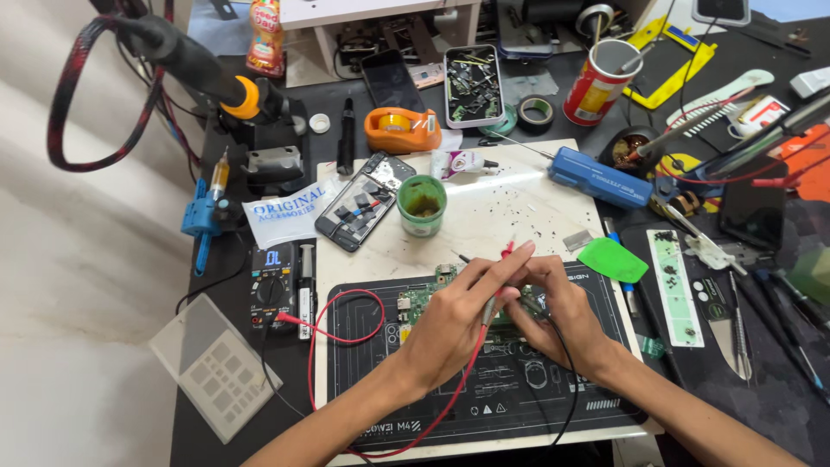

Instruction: The person uses a heat gun and tweezers on a circuit board, wipes a component with a cloth, and then tests points on the board with multimeter probes.

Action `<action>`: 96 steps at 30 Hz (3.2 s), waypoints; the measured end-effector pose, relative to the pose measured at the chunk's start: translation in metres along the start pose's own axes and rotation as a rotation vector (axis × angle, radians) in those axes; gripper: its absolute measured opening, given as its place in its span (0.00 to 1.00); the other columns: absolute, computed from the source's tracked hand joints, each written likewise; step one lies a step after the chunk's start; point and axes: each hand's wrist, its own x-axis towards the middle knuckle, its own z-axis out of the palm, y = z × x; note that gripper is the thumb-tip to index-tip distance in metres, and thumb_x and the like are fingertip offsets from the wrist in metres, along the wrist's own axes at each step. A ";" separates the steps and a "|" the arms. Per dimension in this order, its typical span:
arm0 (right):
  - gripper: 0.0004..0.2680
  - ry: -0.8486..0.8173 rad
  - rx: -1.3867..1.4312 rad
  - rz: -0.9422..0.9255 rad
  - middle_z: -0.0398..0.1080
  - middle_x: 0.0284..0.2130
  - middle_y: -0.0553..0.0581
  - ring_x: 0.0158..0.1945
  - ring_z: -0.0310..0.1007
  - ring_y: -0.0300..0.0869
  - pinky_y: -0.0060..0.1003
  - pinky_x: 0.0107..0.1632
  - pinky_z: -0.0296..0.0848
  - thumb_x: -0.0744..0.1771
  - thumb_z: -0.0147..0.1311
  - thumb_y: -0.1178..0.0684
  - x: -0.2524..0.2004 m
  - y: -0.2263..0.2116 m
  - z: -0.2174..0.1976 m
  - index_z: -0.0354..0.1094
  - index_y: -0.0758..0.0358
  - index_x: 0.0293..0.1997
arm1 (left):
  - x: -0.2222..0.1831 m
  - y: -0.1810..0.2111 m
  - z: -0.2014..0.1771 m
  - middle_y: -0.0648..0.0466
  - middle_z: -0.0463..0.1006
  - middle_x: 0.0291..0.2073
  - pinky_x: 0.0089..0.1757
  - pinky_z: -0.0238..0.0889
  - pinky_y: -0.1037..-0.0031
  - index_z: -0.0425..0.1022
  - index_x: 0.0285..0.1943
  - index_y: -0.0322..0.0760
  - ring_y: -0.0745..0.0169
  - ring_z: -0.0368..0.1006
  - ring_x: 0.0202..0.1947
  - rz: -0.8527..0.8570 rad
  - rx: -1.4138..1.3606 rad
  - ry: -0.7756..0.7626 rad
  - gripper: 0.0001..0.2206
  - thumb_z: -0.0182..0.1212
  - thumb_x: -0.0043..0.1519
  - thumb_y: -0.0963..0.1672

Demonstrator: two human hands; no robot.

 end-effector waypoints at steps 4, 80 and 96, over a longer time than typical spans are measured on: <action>0.20 -0.028 -0.059 -0.104 0.75 0.39 0.62 0.43 0.81 0.46 0.36 0.44 0.77 0.63 0.62 0.62 0.001 0.000 -0.007 0.54 0.68 0.57 | 0.006 -0.001 0.000 0.42 0.74 0.42 0.38 0.67 0.57 0.59 0.78 0.39 0.44 0.77 0.36 -0.052 0.036 -0.051 0.25 0.54 0.69 0.39; 0.04 0.099 0.079 0.406 0.74 0.31 0.55 0.33 0.76 0.35 0.27 0.37 0.73 0.70 0.52 0.59 -0.017 0.013 -0.017 0.71 0.70 0.42 | -0.005 -0.061 0.012 0.53 0.80 0.29 0.30 0.62 0.74 0.75 0.46 0.33 0.69 0.70 0.25 -0.303 -0.025 0.230 0.04 0.61 0.67 0.41; 0.03 0.108 0.039 0.439 0.75 0.26 0.54 0.29 0.74 0.35 0.28 0.33 0.69 0.69 0.53 0.59 -0.017 0.012 -0.016 0.70 0.69 0.42 | -0.005 -0.057 0.013 0.50 0.80 0.29 0.32 0.65 0.72 0.75 0.44 0.32 0.64 0.74 0.27 -0.299 -0.012 0.231 0.04 0.61 0.66 0.41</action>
